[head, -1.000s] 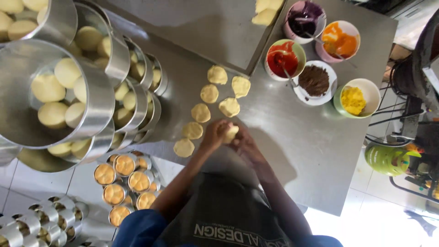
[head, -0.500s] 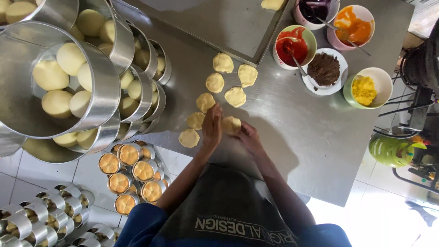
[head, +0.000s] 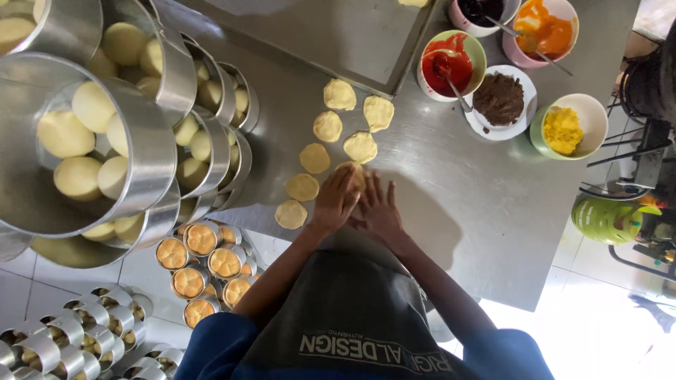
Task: Flattening dough pieces, adding various fillings from bowls with a spoon, and rolling them into balls.
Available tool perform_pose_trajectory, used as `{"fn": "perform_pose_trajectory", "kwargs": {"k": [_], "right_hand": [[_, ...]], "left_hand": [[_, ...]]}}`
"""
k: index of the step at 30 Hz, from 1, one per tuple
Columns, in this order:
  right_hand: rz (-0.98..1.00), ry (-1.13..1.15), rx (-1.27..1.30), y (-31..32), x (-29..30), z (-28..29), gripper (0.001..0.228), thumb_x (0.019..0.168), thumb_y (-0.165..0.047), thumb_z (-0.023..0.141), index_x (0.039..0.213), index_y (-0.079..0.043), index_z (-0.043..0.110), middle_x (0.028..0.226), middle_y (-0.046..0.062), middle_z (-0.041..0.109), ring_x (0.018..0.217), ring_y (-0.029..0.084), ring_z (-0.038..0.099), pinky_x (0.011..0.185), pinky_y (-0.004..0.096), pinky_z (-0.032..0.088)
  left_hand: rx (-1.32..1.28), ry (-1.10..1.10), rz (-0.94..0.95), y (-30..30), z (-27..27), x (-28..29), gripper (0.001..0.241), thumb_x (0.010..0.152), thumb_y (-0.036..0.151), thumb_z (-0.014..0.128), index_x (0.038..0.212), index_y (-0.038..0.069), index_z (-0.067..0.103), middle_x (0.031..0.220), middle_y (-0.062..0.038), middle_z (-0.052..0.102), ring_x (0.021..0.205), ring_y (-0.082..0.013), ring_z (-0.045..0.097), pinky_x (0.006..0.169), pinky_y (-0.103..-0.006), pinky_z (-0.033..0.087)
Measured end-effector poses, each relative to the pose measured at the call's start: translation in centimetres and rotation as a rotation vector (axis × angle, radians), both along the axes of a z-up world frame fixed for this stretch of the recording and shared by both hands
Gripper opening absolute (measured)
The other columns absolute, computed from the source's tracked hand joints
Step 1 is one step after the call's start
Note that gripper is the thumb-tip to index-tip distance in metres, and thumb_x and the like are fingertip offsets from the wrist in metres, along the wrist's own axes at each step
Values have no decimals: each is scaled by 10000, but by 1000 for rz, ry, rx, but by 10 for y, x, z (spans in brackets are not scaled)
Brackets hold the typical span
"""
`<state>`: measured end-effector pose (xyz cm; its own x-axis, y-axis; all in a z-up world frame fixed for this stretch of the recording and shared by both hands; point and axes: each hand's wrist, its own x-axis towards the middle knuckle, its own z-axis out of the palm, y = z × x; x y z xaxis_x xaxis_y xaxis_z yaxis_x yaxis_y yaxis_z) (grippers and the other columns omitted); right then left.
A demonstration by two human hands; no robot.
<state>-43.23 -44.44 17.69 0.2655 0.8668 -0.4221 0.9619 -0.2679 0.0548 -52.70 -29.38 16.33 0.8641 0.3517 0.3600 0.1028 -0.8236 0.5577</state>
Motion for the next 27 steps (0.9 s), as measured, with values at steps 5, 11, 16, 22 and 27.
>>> {"fn": "perform_pose_trajectory", "kwargs": {"k": [5,11,16,22,27], "right_hand": [[-364,103,586,-16,27,32,859,989,-654,499,1626,-108,314,1701,219,215,1576,394,183,1238,626,105],[-450,-82,585,-71,42,-22,751,978,-531,545,1604,-139,407,1672,220,322,1561,390,273,1207,659,167],[-483,-74,594,-70,40,-24,750,1010,-635,416,1609,-183,390,1687,181,302,1560,366,277,1208,670,174],[-504,-29,516,-72,41,-22,807,981,-677,428,1612,-179,369,1695,179,271,1577,356,227,1211,687,165],[-516,9,492,-68,42,-10,782,1012,-663,388,1618,-171,351,1695,192,264,1573,370,230,1199,693,169]], "left_hand": [[-37,-49,67,31,-59,43,457,1019,403,587,1423,190,588,1228,-56,653,1160,-259,623,975,-449,464],[349,-49,78,118,-14,158,634,732,224,872,1323,182,647,975,-119,590,869,-336,603,728,-488,483],[414,5,-54,162,-23,202,274,711,322,904,917,227,750,880,4,559,852,-236,563,750,-426,451],[421,22,-220,166,1,215,228,785,349,863,793,215,679,846,26,555,855,-218,583,758,-399,472],[356,17,-287,168,-7,230,208,813,291,854,801,179,679,834,0,570,837,-228,602,755,-398,499]]}}
